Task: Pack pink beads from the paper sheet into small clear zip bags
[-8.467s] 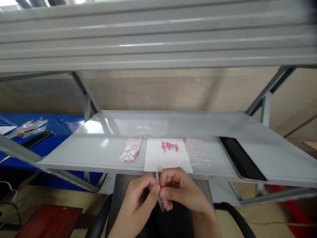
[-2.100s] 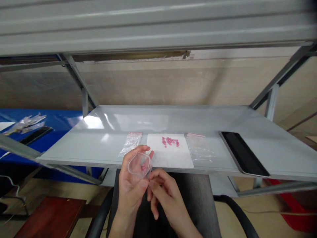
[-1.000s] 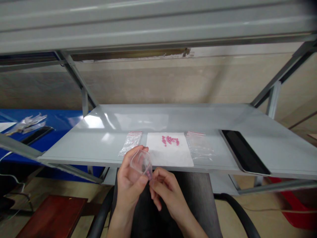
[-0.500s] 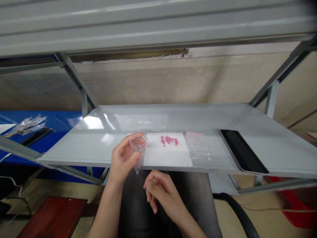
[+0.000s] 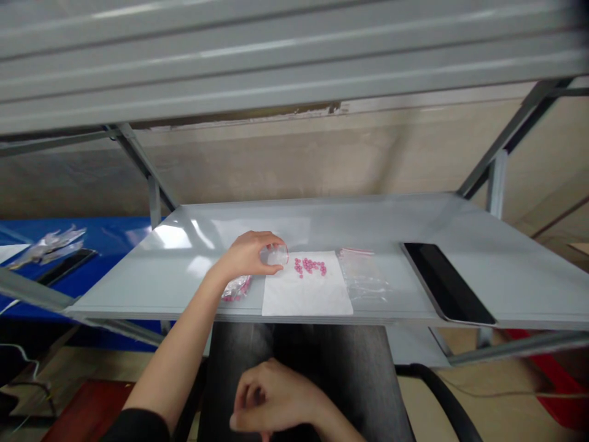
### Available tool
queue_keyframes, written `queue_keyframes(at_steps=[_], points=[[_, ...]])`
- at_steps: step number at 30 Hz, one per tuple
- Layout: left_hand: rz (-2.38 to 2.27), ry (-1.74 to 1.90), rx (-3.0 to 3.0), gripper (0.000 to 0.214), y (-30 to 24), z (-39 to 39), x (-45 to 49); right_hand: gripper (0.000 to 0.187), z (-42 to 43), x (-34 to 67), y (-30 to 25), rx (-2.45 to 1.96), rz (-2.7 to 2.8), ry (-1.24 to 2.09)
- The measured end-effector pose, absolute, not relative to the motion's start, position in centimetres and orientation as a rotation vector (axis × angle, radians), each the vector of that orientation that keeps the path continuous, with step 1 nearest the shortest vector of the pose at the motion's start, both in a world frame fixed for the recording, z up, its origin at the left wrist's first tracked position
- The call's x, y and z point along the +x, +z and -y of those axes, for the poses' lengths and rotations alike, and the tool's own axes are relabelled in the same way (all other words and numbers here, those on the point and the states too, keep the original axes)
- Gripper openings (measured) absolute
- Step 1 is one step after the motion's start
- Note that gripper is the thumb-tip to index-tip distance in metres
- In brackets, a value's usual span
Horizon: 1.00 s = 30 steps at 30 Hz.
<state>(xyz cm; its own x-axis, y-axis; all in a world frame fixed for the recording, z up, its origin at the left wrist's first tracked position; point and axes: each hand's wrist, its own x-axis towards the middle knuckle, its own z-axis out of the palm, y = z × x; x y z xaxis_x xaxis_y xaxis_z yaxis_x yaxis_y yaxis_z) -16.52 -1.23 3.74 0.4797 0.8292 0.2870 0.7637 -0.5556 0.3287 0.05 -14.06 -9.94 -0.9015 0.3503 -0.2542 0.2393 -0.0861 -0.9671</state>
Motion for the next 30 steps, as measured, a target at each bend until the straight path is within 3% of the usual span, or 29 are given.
queue_keyframes(at_steps=[8, 30], points=[[-1.352, 0.329, 2.692, 0.037, 3.0, -0.6, -15.6, 0.021, 13.6, -0.6, -12.8, -0.564, 2.326, 2.192], [-1.4, 0.228, 2.774, 0.037, 3.9, -0.2, -14.5, 0.019, 13.2, -0.7, -13.8, -0.528, 2.551, 2.106]])
